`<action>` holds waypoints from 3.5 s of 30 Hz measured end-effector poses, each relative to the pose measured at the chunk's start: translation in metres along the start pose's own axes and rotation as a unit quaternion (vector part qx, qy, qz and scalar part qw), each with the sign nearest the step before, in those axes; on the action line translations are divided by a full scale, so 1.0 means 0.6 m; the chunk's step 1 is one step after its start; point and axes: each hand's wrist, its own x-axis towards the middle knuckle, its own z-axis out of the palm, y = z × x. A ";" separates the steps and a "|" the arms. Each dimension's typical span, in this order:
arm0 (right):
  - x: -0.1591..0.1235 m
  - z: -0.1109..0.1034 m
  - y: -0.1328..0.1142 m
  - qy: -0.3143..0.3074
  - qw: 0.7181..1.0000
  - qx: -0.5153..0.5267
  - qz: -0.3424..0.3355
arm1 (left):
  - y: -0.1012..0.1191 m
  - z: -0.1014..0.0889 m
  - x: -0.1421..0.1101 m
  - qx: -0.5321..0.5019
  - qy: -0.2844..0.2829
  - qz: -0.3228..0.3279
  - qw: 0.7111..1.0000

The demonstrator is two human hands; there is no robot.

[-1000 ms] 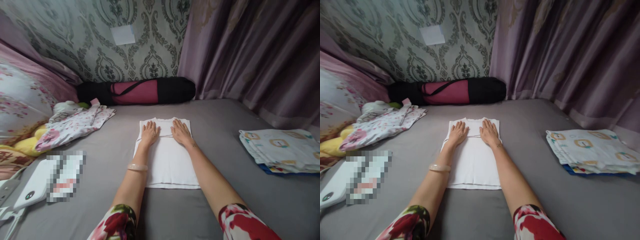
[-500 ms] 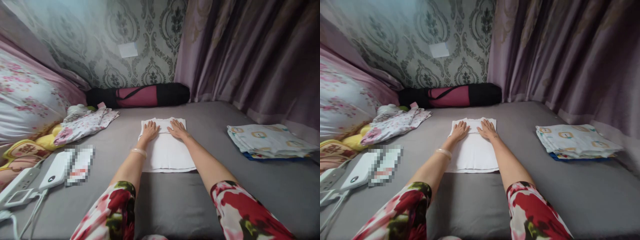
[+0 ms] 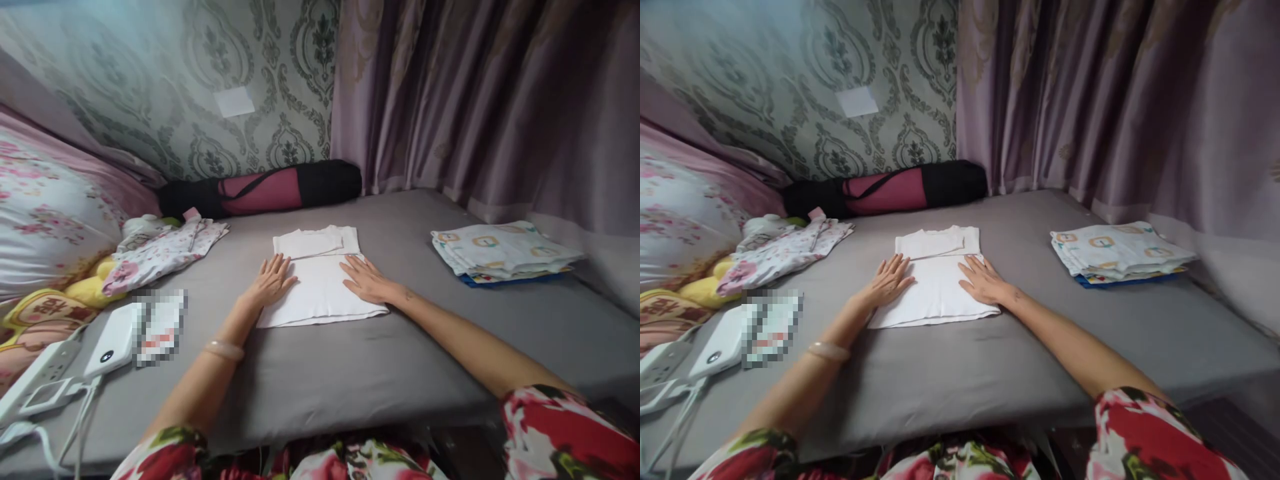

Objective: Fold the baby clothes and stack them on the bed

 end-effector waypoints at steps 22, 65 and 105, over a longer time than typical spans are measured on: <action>-0.174 -0.021 -0.009 0.097 0.981 -0.027 -0.168 | -0.003 -0.040 -0.203 -0.168 0.011 0.115 0.979; 0.143 -0.050 0.043 0.233 0.941 0.050 0.240 | -0.029 -0.028 0.110 -0.266 0.207 -0.238 0.911; 0.228 -0.053 0.116 0.128 0.921 0.090 0.356 | -0.061 0.005 0.175 -0.186 0.134 -0.301 0.926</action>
